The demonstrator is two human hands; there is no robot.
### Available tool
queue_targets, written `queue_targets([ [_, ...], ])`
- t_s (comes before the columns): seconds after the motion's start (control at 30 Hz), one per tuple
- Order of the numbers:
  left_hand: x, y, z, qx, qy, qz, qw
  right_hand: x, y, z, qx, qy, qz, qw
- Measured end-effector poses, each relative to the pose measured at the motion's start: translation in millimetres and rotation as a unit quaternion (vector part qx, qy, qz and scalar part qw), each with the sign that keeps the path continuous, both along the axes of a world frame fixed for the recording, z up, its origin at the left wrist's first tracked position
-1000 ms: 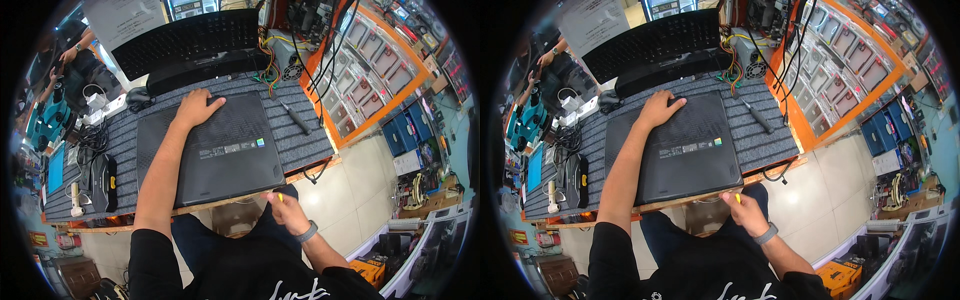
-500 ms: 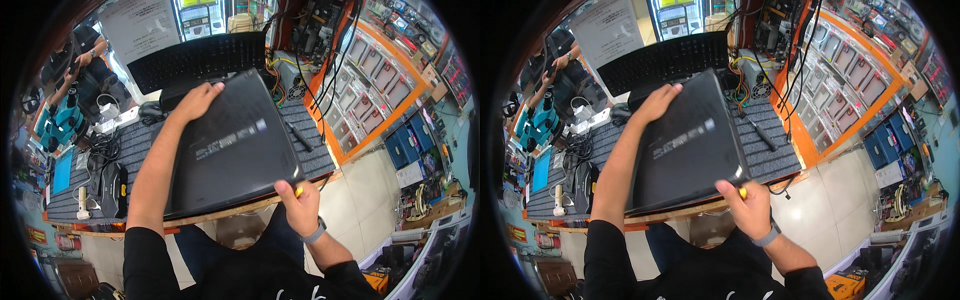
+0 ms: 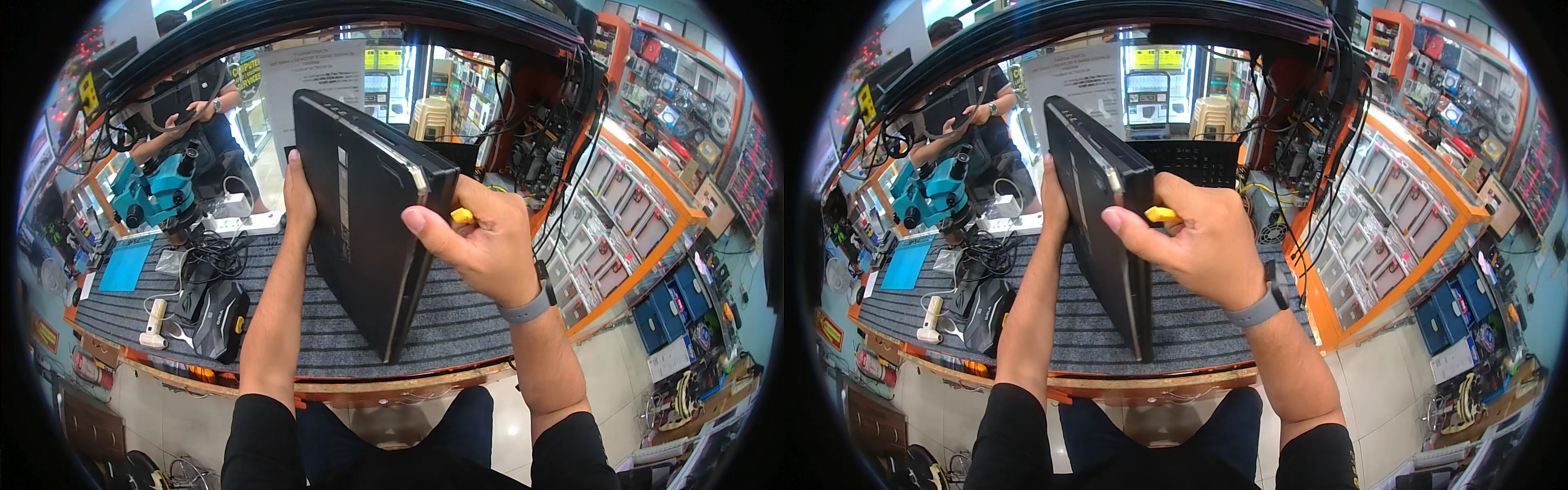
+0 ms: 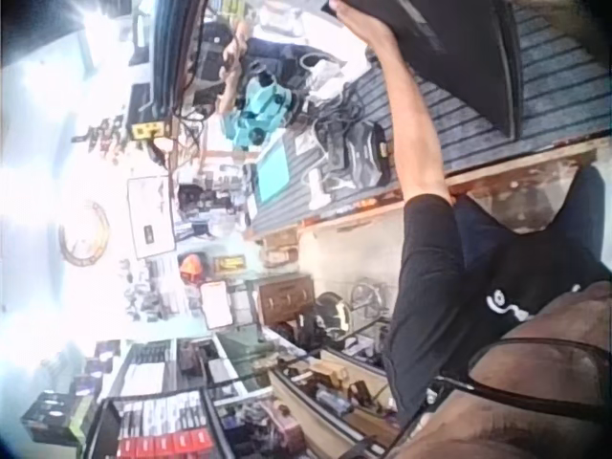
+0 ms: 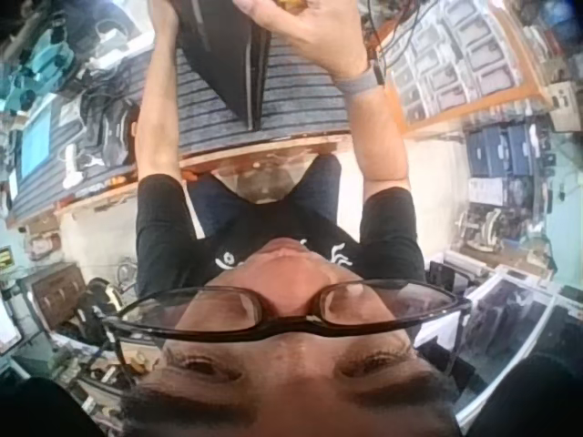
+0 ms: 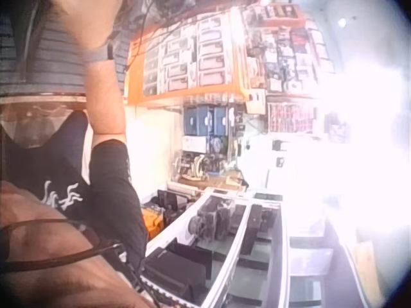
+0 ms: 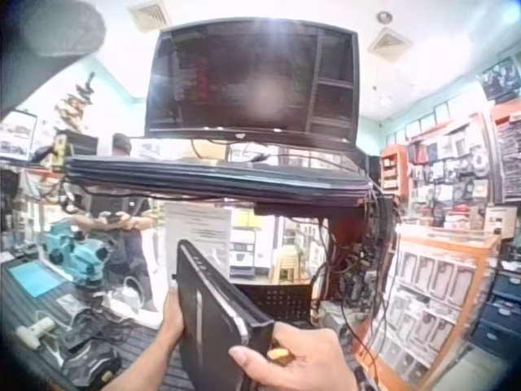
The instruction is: The person unscrews multiple screws from the bottom of a laptop using a screwdriver, places the screws into a tray, and then uses a yellow pry tool to separate the bottom casing from the main body of the laptop, eventually lifting the casing to expose the internal components.
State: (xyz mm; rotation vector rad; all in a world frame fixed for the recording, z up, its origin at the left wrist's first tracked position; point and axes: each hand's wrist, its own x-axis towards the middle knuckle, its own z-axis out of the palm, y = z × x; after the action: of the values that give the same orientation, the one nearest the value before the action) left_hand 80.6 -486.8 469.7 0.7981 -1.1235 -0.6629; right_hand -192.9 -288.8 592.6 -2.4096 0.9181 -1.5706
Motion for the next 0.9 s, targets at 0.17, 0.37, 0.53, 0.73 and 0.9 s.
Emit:
queue_targets([
  [0.17,23.6,19.5,2.5,-0.012,-0.055,0.106,0.993,4.1,-6.9,-8.2,0.02,-0.048,0.078,0.996],
  [0.37,-18.9,146.9,86.2,-0.27,-0.184,0.136,0.935,9.9,-2.6,-18.3,0.08,-0.113,0.099,0.986],
  [0.53,-76.5,207.8,116.9,-0.331,-0.458,0.083,0.821,6.4,-16.5,-36.9,0.153,-0.208,0.238,0.936],
  [0.73,-69.7,204.4,113.7,-0.347,-0.453,0.098,0.815,15.3,-20.0,-44.0,0.238,-0.274,0.31,0.879],
  [0.9,-80.4,213.2,114.6,-0.353,-0.395,0.108,0.841,13.4,-11.6,-42.9,0.141,-0.304,0.167,0.927],
])
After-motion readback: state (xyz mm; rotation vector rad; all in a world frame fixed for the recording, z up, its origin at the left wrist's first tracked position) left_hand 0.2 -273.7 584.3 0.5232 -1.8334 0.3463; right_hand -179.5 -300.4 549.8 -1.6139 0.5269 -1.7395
